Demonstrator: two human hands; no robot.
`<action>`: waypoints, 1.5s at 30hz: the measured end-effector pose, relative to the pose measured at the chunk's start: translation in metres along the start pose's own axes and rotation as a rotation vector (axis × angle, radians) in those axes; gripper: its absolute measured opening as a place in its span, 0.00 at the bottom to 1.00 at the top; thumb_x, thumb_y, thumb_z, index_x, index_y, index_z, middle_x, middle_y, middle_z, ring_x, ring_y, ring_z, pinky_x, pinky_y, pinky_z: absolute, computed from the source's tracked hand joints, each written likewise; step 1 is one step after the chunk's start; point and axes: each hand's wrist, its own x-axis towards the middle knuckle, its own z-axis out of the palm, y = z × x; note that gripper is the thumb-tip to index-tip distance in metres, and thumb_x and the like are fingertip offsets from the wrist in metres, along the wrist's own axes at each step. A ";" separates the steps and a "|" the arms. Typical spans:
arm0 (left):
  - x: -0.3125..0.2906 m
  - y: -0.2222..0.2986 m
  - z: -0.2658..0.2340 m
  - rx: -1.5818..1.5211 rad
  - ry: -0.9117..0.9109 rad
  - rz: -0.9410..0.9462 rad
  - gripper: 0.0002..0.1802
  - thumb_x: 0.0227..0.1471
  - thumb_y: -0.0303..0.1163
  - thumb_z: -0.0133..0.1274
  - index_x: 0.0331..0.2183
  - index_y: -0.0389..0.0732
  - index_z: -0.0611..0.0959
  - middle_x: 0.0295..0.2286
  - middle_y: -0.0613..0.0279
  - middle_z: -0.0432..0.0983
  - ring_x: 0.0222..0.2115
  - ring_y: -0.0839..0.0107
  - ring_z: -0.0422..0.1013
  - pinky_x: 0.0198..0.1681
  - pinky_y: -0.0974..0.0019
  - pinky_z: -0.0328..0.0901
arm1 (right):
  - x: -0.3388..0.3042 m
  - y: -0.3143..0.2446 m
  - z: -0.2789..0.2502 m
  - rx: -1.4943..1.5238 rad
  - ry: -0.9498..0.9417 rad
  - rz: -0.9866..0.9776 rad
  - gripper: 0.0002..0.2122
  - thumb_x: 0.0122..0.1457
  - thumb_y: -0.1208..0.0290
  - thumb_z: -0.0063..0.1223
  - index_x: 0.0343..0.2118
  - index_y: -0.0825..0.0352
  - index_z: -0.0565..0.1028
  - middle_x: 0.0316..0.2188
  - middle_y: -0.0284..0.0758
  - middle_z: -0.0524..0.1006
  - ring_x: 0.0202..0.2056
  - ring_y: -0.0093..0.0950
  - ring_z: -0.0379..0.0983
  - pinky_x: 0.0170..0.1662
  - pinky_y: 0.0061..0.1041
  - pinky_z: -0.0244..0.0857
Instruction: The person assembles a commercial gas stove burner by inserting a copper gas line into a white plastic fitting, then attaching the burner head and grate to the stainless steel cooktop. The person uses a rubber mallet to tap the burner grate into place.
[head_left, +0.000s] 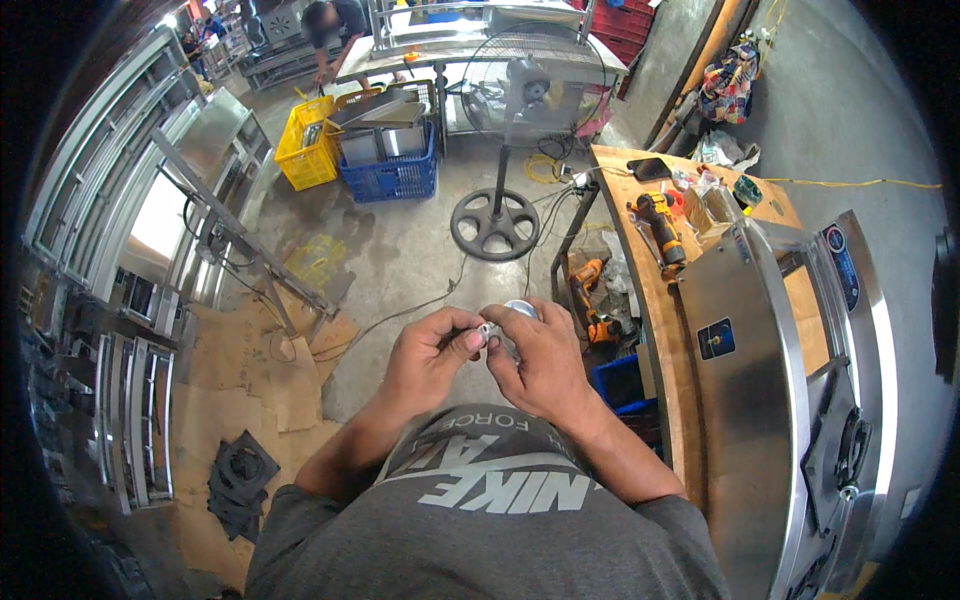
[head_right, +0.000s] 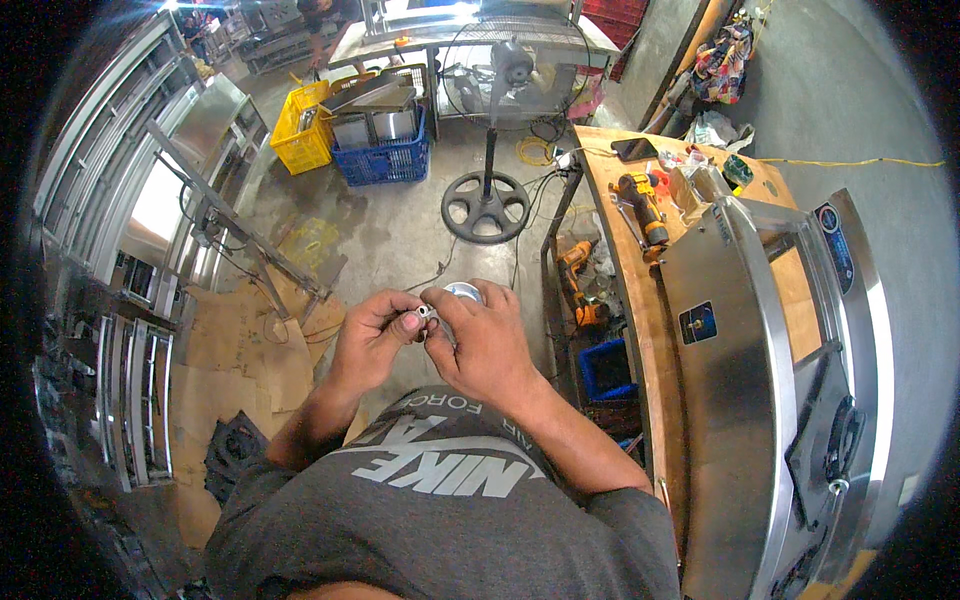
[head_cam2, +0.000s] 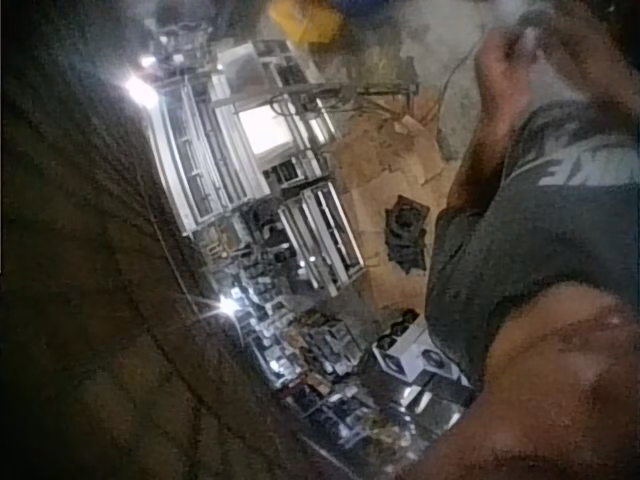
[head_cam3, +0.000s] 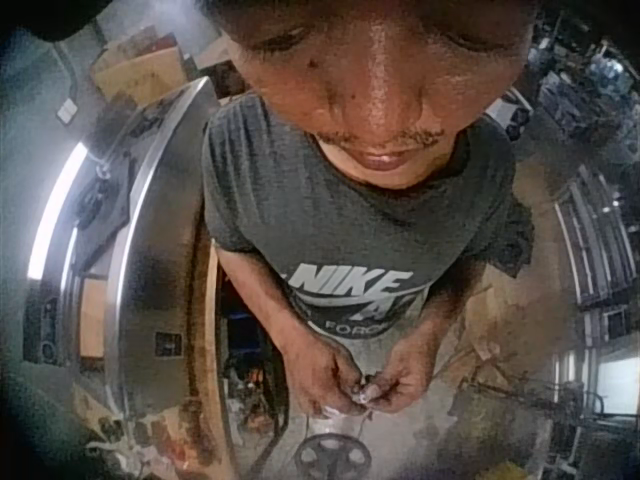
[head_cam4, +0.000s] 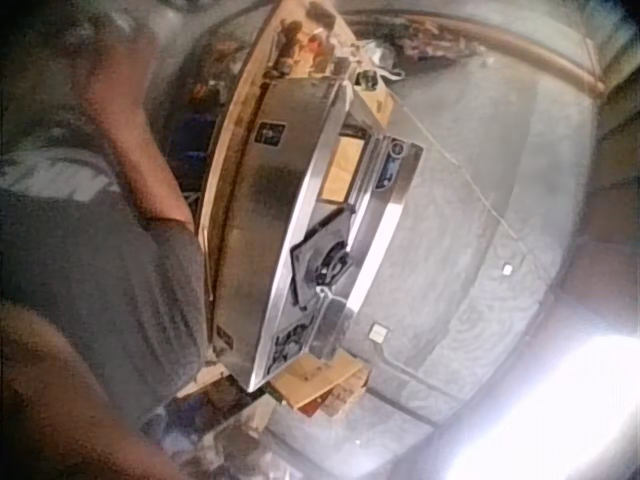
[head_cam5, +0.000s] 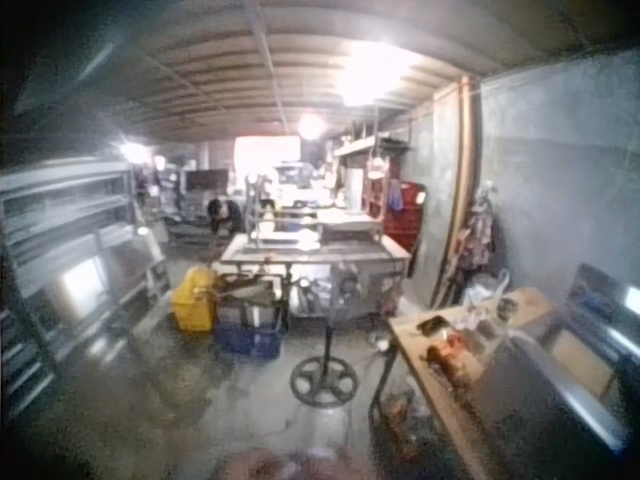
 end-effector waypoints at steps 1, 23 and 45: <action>0.000 0.000 -0.001 0.047 -0.002 -0.013 0.11 0.63 0.33 0.54 0.41 0.34 0.78 0.31 0.64 0.80 0.27 0.81 0.71 0.30 0.75 0.67 | -0.001 0.001 0.001 0.001 0.003 0.014 0.14 0.58 0.67 0.55 0.46 0.64 0.77 0.36 0.43 0.80 0.42 0.47 0.72 0.48 0.44 0.61; 0.002 -0.023 0.010 -0.024 0.078 0.025 0.10 0.58 0.24 0.57 0.41 0.36 0.75 0.33 0.61 0.80 0.28 0.80 0.72 0.29 0.75 0.68 | -0.015 0.016 0.008 0.098 -0.018 0.110 0.12 0.59 0.66 0.54 0.45 0.60 0.78 0.37 0.41 0.81 0.45 0.53 0.71 0.52 0.50 0.60; 0.008 -0.028 0.067 -0.150 -0.086 -0.172 0.11 0.58 0.30 0.60 0.37 0.38 0.74 0.28 0.61 0.79 0.22 0.81 0.70 0.23 0.77 0.64 | -0.074 0.033 -0.026 0.128 0.080 0.263 0.08 0.58 0.65 0.55 0.38 0.59 0.79 0.32 0.38 0.79 0.41 0.46 0.72 0.49 0.45 0.60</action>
